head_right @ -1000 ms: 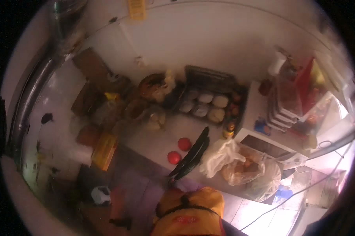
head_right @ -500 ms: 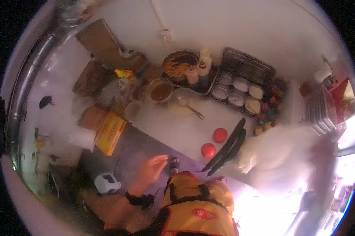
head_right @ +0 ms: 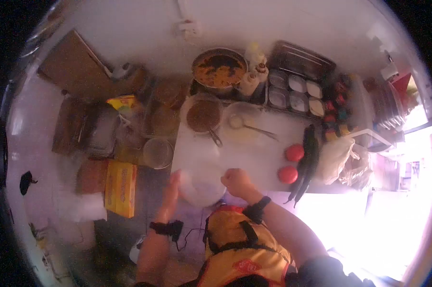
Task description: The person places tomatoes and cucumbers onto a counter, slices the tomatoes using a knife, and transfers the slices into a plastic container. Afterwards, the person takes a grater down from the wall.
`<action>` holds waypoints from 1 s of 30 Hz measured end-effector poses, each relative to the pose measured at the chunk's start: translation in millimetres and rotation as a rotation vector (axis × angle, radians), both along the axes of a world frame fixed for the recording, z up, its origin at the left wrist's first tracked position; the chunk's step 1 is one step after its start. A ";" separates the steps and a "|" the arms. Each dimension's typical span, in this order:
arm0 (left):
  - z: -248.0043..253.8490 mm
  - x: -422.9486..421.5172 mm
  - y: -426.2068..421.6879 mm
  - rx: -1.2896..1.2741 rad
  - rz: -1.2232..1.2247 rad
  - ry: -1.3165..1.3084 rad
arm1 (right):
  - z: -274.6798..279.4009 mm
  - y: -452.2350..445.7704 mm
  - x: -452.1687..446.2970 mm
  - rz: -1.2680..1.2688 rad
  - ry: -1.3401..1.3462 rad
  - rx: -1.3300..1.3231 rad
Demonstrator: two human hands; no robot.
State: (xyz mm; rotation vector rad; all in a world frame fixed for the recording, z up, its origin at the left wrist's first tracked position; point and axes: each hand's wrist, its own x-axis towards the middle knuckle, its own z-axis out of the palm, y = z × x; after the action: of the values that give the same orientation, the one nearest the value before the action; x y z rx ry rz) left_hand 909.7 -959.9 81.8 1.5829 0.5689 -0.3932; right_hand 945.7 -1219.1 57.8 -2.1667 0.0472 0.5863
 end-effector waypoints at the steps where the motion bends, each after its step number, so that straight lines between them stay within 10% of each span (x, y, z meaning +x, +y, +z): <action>1: -2.5 5.6 11.6 0.017 -0.008 0.005 | -4.5 6.7 -0.6 -0.013 -0.016 0.075; 7: -21.2 37.1 47.8 -0.141 0.073 -0.052 | -9.5 19.4 -0.1 -0.169 0.252 0.387; 16: -55.9 5.5 52.2 -0.166 0.125 0.130 | 65.6 -95.4 -52.4 -0.469 0.332 0.187; 21: -64.1 -4.1 47.2 -0.245 0.123 0.145 | -12.9 -97.0 -57.0 -0.656 0.288 0.105; 29: -99.6 -22.6 83.4 -0.627 0.173 -0.082 | -20.1 -156.2 -84.8 -0.175 -0.066 -0.008; 30: -134.2 -28.5 101.9 0.075 -0.340 -0.430 | -17.7 -184.1 -99.5 -0.161 -0.081 0.033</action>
State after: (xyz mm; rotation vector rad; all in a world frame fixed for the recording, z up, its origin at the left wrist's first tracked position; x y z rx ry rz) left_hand 881.2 -858.0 -52.4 1.7753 -0.0167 -0.2720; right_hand 846.2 -1403.2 40.0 -2.1286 0.1659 0.4040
